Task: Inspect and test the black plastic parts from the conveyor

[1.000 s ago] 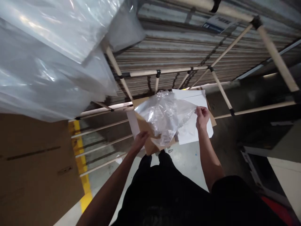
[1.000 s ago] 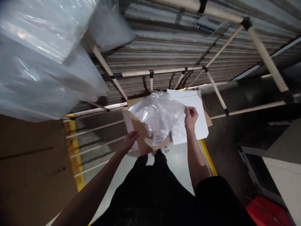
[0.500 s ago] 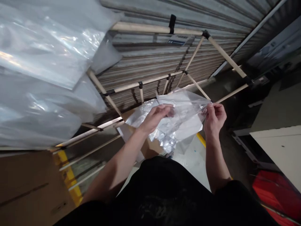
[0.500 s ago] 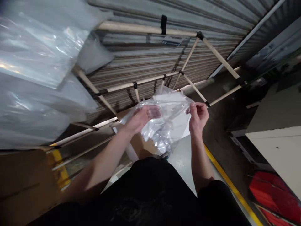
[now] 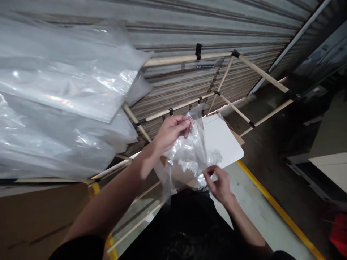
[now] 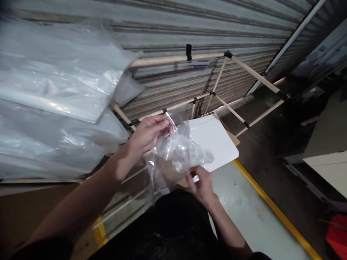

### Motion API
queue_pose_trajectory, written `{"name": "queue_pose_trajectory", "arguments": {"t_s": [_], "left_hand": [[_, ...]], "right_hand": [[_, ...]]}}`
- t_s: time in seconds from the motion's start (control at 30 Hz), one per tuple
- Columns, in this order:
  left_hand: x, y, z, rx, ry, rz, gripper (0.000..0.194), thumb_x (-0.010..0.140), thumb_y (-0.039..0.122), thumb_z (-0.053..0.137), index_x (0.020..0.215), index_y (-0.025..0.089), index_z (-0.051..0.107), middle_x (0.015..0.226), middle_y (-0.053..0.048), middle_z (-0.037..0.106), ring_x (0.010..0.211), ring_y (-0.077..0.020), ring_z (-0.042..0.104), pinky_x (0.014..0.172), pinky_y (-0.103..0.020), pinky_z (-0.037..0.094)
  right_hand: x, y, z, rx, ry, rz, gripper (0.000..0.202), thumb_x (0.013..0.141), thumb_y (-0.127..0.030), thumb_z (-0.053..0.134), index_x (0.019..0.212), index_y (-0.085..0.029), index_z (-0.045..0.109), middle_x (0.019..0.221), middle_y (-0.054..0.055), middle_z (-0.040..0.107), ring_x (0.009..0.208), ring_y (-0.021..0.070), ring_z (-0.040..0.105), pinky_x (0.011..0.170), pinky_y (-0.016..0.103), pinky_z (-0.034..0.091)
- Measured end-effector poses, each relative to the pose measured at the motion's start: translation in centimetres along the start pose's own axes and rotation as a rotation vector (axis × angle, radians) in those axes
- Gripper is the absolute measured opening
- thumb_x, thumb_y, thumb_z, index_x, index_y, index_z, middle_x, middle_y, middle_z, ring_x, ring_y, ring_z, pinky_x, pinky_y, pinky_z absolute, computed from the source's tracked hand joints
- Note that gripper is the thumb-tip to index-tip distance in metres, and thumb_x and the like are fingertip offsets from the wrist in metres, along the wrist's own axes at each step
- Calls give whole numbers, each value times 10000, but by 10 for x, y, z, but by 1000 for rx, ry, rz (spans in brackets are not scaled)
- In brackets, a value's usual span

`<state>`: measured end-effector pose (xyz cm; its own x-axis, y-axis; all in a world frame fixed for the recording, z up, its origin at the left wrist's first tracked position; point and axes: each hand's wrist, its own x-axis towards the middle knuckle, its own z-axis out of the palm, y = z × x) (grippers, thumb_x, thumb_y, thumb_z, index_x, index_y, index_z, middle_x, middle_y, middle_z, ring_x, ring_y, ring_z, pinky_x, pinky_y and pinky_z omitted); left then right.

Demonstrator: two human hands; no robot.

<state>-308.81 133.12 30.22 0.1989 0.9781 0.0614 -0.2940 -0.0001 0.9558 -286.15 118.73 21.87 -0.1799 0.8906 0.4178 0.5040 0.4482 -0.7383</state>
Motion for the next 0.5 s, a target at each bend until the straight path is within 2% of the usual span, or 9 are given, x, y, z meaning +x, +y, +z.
{"name": "queue_pose_trajectory", "arguments": {"t_s": [0.07,0.1,0.13,0.2,0.27,0.3,0.37,0.43,0.5], "left_hand": [[-1,15,-13,99,-36,-19,359,809,464,856,849,136,716,626,-12,648,428,-64,449,410,-198,302],[-2,25,-19,158,-49,-34,388,817,497,854,869,136,720,601,-3,631,406,-58,417,392,-194,271],[-5,36,-25,214,-62,-46,425,819,534,854,888,135,724,586,3,623,398,-54,403,383,-189,264],[-13,61,-36,311,-108,-43,502,808,605,856,895,126,730,585,3,631,399,-44,395,378,-178,281],[-22,87,-41,390,-156,-17,546,809,650,840,860,118,726,603,-4,654,401,-26,371,382,-171,288],[-28,98,-42,432,-166,2,548,822,653,827,837,116,723,591,2,641,404,-21,360,388,-168,285],[-39,116,-42,535,-150,51,536,856,638,801,800,112,722,539,27,572,420,-19,352,407,-164,271],[-51,128,-42,664,-108,108,522,884,621,777,772,113,731,513,38,524,450,-28,372,427,-163,269],[-62,134,-46,786,-52,169,499,901,596,759,746,123,744,538,25,559,486,-39,402,442,-164,273]], "right_hand": [[-2,-8,12,97,-294,-4,149,1010,-320,668,905,-234,730,780,22,732,676,169,688,644,295,547],[2,-9,13,139,-346,11,158,1018,-321,656,917,-234,740,803,25,746,705,171,700,670,299,557],[9,-9,11,170,-307,36,155,1022,-321,651,936,-234,745,837,28,760,741,174,709,702,306,567],[33,-3,5,192,-43,94,133,1002,-349,683,1051,-238,739,989,55,780,874,197,721,796,344,586],[66,5,2,193,186,100,407,912,-430,793,1261,-256,678,1246,103,738,1083,246,701,906,413,586],[84,8,4,204,233,82,610,843,-476,854,1366,-267,620,1383,127,679,1200,276,666,968,452,575],[120,7,12,282,209,19,929,720,-541,935,1502,-280,507,1553,149,554,1372,314,578,1083,508,528],[149,-1,22,442,109,-42,907,726,-584,922,1480,-267,530,1443,126,645,1310,288,632,1090,493,532],[168,-12,27,636,-19,-59,647,810,-606,853,1301,-235,652,1068,54,775,992,221,744,944,425,598]]}}
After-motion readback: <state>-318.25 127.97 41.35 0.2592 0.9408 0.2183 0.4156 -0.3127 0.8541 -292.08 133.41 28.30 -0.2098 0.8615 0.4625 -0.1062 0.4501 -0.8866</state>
